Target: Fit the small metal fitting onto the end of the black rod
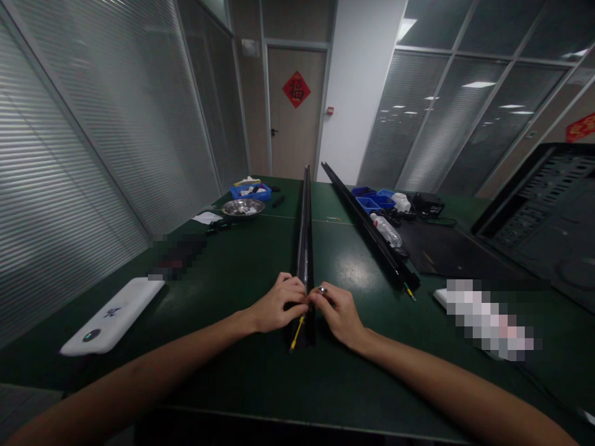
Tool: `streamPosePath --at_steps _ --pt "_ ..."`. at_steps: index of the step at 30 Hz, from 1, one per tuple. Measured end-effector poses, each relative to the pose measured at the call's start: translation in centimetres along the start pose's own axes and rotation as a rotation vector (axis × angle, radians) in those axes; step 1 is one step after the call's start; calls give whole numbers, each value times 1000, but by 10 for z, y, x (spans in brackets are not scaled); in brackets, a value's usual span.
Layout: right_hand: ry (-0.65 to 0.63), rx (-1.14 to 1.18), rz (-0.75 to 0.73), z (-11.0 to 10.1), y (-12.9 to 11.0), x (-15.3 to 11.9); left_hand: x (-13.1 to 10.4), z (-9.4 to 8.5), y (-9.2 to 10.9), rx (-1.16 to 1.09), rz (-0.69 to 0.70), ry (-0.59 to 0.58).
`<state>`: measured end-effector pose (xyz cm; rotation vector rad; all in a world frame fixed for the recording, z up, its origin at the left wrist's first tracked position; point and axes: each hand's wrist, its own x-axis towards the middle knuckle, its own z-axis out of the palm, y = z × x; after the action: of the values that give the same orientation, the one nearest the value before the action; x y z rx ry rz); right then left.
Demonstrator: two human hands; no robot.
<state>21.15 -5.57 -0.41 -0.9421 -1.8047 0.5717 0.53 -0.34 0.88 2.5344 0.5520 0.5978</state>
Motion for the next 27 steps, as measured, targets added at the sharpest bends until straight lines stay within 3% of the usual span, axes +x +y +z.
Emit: streamPosePath --at_steps 6,16,24,27 --pt "-8 52 80 1 3 -2 1 -2 0 -60 -29 -50" --pt "11 18 -30 0 0 0 0 0 2 6 13 11" --pt "12 68 107 2 6 -2 1 0 -2 -49 -7 -47" --pt "21 63 86 2 5 -2 1 1 -2 -48 -7 -37"
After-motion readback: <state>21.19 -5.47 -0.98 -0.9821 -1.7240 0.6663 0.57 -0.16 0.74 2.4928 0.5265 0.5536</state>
